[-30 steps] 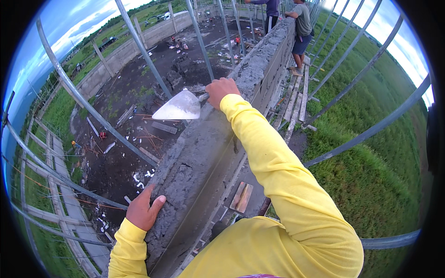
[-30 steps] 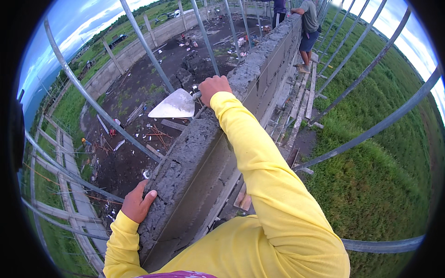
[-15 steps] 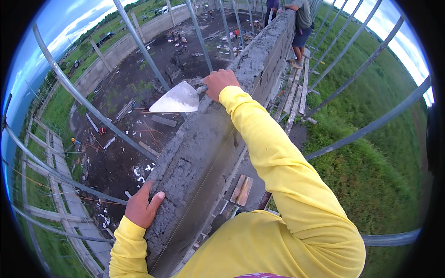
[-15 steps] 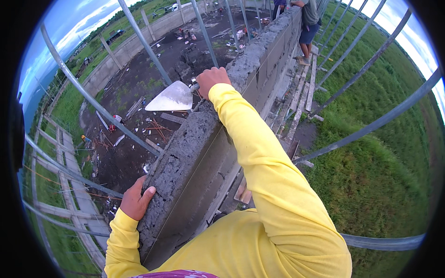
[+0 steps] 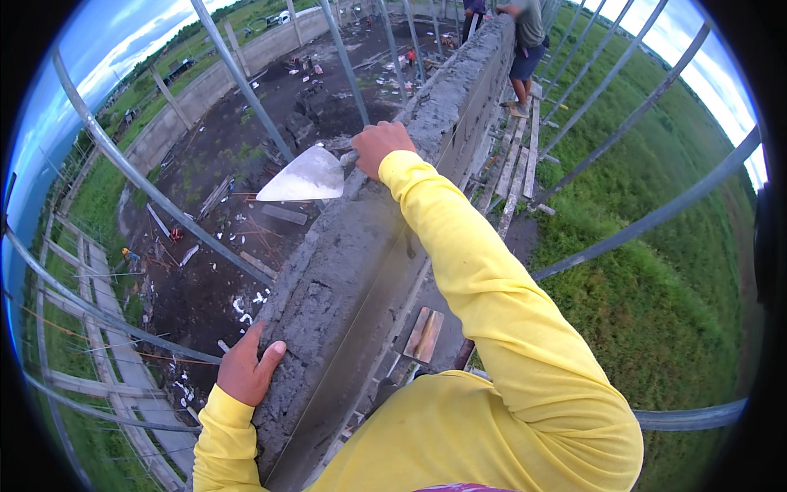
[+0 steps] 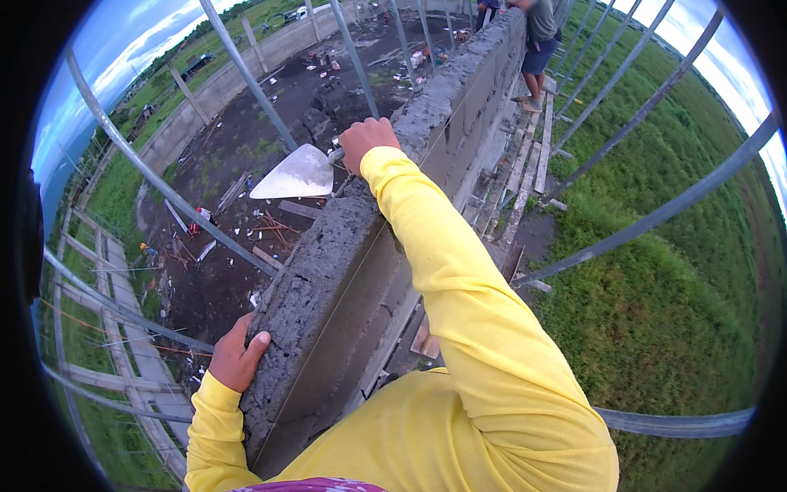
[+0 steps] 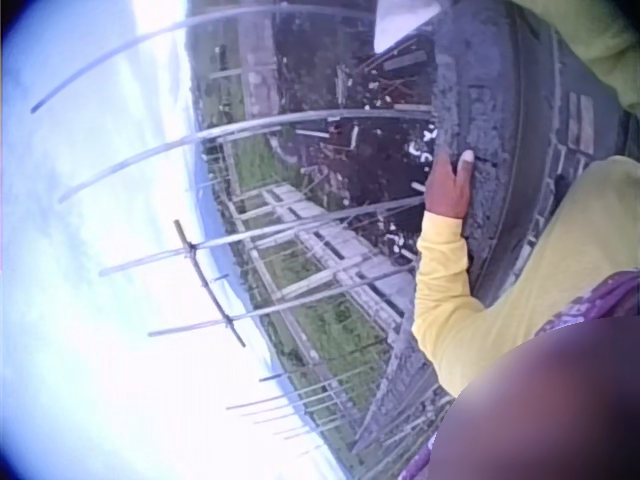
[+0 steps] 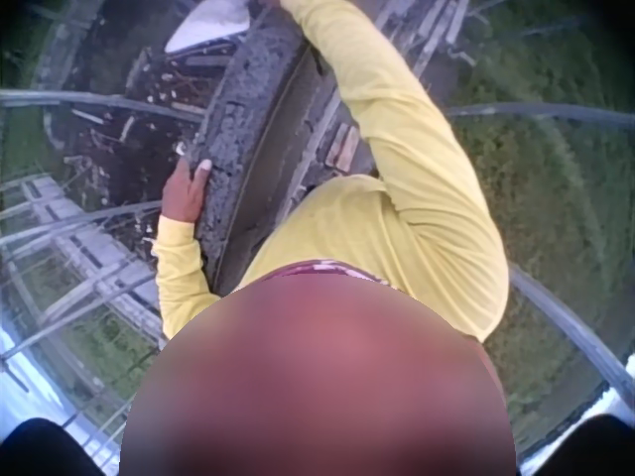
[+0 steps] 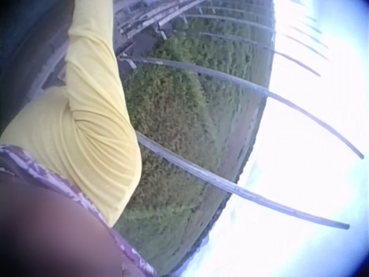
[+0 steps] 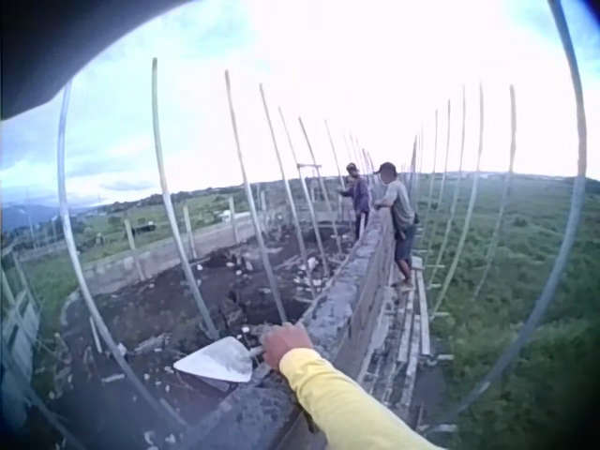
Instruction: The person uses a trowel to smooth wet concrete along a long beam on a construction site. The person repeatedly scrapes and levels the surface while standing on scaffolding, with other workers visible in the background.
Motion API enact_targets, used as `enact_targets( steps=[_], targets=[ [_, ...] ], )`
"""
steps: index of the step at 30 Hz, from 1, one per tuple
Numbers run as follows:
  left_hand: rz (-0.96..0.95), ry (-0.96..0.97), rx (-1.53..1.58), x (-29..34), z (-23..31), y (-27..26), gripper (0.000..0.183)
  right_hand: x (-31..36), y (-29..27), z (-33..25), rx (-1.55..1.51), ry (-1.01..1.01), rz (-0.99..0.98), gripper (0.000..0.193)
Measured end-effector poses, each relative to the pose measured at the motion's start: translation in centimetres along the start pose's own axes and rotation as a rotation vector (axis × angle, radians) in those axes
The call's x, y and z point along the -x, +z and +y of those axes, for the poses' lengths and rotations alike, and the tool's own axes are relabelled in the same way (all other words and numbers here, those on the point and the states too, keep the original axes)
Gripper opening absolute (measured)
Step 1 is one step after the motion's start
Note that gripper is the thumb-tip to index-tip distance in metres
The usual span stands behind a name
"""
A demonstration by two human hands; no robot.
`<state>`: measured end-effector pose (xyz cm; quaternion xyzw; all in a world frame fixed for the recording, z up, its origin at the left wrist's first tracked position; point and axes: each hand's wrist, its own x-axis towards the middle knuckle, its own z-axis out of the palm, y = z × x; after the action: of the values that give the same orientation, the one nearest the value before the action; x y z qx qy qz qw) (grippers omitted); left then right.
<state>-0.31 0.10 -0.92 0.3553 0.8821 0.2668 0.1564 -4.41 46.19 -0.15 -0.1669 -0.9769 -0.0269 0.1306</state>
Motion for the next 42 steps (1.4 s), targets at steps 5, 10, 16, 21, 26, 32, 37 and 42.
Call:
enact_targets(
  steps=[5, 10, 16, 21, 26, 32, 37, 42],
  targets=[
    [-0.010, -0.013, -0.025, -0.1, 0.5, 0.0, 0.073, 0.2, 0.3, 0.1, 0.000, 0.004, 0.010, 0.023],
    [0.077, -0.044, 0.006, 0.1, 0.8, 0.2, 0.070, -0.2, 0.1, 0.2, -0.008, 0.010, -0.012, 0.024],
    [-0.067, -0.135, -0.159, -0.3, 0.2, -0.3, 0.054, -0.3, 0.7, 0.2, 0.004, -0.011, -0.004, 0.024],
    [0.016, -0.060, -0.120, 0.0, 0.7, -0.1, 0.052, -0.2, 0.5, 0.2, 0.009, -0.012, 0.013, 0.025],
    [0.103, -0.017, -0.063, 0.3, 0.8, 0.1, 0.052, -0.3, 0.6, 0.2, 0.005, -0.001, 0.013, 0.026],
    [0.004, -0.040, -0.153, -0.1, -0.1, 0.0, 0.053, -0.2, 0.7, 0.2, 0.008, -0.010, 0.022, 0.026],
    [0.077, 0.030, -0.135, 0.0, -0.1, 0.5, 0.050, -0.1, 0.7, 0.3, -0.004, 0.003, 0.012, 0.027],
    [0.212, 0.069, -0.029, 0.0, 0.2, 0.2, 0.039, -0.4, 0.9, 0.3, 0.005, 0.000, 0.006, 0.027]
  ],
)
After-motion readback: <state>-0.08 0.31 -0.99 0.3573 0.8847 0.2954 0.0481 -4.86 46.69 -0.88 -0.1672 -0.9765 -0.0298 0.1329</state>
